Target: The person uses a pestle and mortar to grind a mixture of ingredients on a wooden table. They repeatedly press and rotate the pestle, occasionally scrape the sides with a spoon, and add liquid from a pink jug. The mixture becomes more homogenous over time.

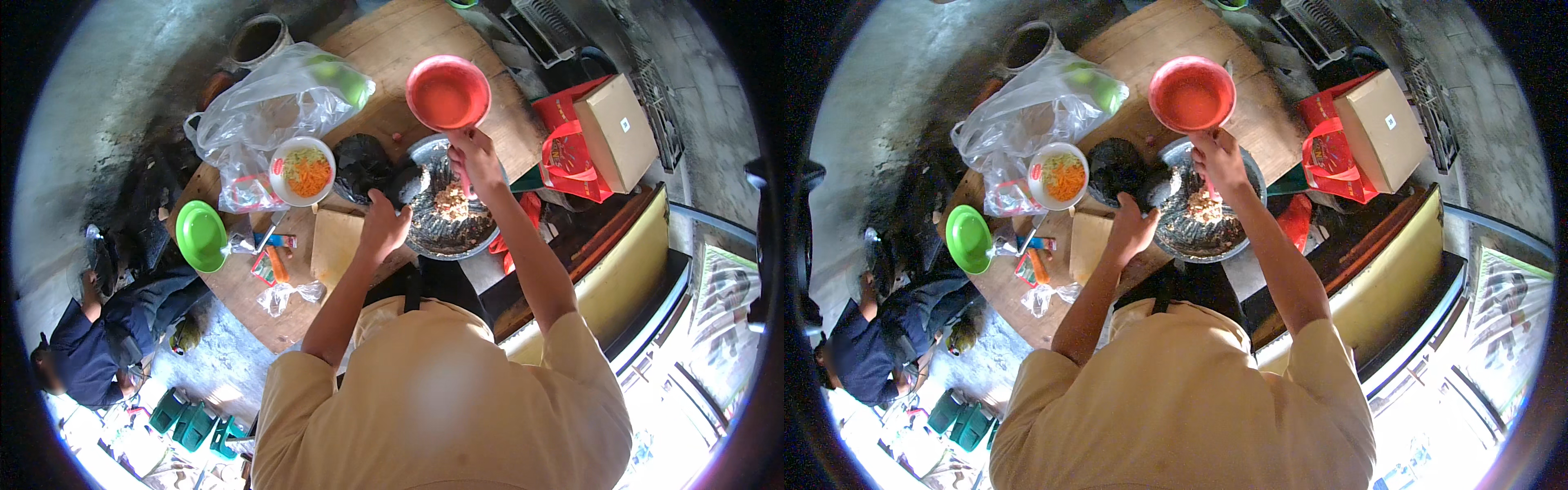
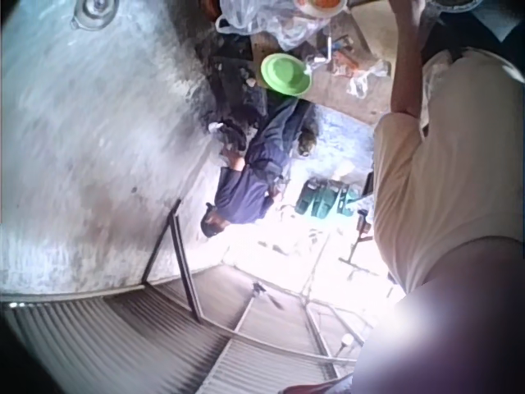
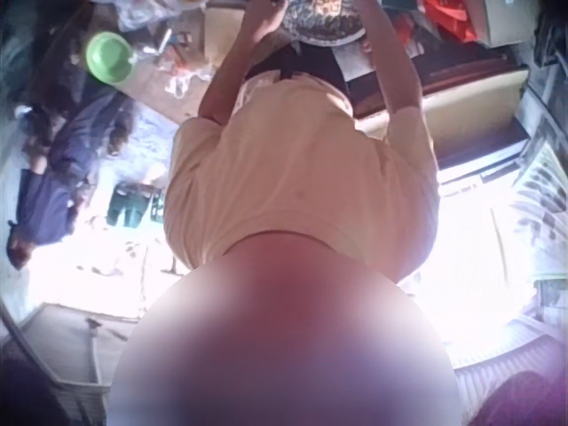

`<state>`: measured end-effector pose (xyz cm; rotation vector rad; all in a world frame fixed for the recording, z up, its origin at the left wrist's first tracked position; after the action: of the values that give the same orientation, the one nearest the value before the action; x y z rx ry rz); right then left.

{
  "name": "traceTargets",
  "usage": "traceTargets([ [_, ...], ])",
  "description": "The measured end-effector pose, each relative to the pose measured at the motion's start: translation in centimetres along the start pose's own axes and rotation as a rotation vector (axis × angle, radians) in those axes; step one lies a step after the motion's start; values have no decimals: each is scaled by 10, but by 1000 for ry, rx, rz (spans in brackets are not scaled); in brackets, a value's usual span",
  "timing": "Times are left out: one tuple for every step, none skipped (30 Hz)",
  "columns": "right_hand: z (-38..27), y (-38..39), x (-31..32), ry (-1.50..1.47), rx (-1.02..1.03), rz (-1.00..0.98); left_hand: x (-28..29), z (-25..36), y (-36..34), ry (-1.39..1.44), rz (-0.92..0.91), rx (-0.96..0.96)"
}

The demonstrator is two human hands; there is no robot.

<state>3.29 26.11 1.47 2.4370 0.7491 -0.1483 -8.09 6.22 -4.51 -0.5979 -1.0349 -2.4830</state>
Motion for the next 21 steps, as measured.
traceTargets([
  [-4, 14, 10, -5, 17, 14, 3, 5, -1, -14, 2, 1],
  [-6, 28, 19, -11, 33, 30, 6, 9, -1, -27, 13, -6],
  [-8, 43, 27, -27, 59, 23, 8, 13, -2, -63, 20, -7],
  [-9, 56, 35, -7, 87, 33, 9, 15, -3, -81, 12, 4],
  [-8, 71, 44, 42, 90, 81, 9, 15, -3, -99, 5, 15],
  [-5, 85, 53, 83, 98, 116, 9, 15, -4, -114, -5, 22],
  [-2, 97, 59, 136, 114, 147, 7, 11, -4, -129, -24, 61],
  [1, 109, 65, 167, 140, 171, 6, 11, -4, -120, -50, 34],
  [5, 121, 71, 199, 167, 204, 5, 11, -3, -113, -75, 7],
  [9, 131, 77, 231, 196, 235, 4, 11, -3, -105, -98, -22],
  [16, 139, 81, 179, 223, 251, 5, 12, -1, -99, -85, -70],
  [21, 147, 87, 232, 237, 284, 5, 10, -1, -117, -77, -52],
  [28, 156, 92, 283, 234, 323, 5, 8, -1, -135, -68, -33],
  [37, 163, 99, 326, 194, 379, 6, 6, 0, -155, -58, -14],
  [43, 170, 102, 312, 205, 378, 6, 6, 0, -148, -52, -25],
  [48, 175, 104, 305, 235, 383, 6, 7, 0, -142, -47, -37],
  [52, 180, 106, 296, 264, 394, 7, 7, 0, -133, -38, -43],
  [56, 184, 107, 272, 294, 388, 7, 7, 1, -125, -34, -58],
  [58, 188, 109, 330, 313, 413, 7, 7, 2, -112, -26, -66],
  [61, 192, 108, 375, 334, 418, 8, 5, 3, -97, -13, -72],
  [63, 195, 108, 410, 350, 427, 7, 3, 3, -91, -16, -78],
])
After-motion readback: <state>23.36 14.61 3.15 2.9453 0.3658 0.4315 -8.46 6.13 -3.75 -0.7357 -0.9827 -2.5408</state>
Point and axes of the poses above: each hand's wrist, its own y-axis away from the middle knuckle, its own x-axis out of the back of the hand, z = x × y, the point moved 7 cm from there along -y, towards the middle knuckle, and after that the axes turned 2 degrees about x, right-handed, at the moved point
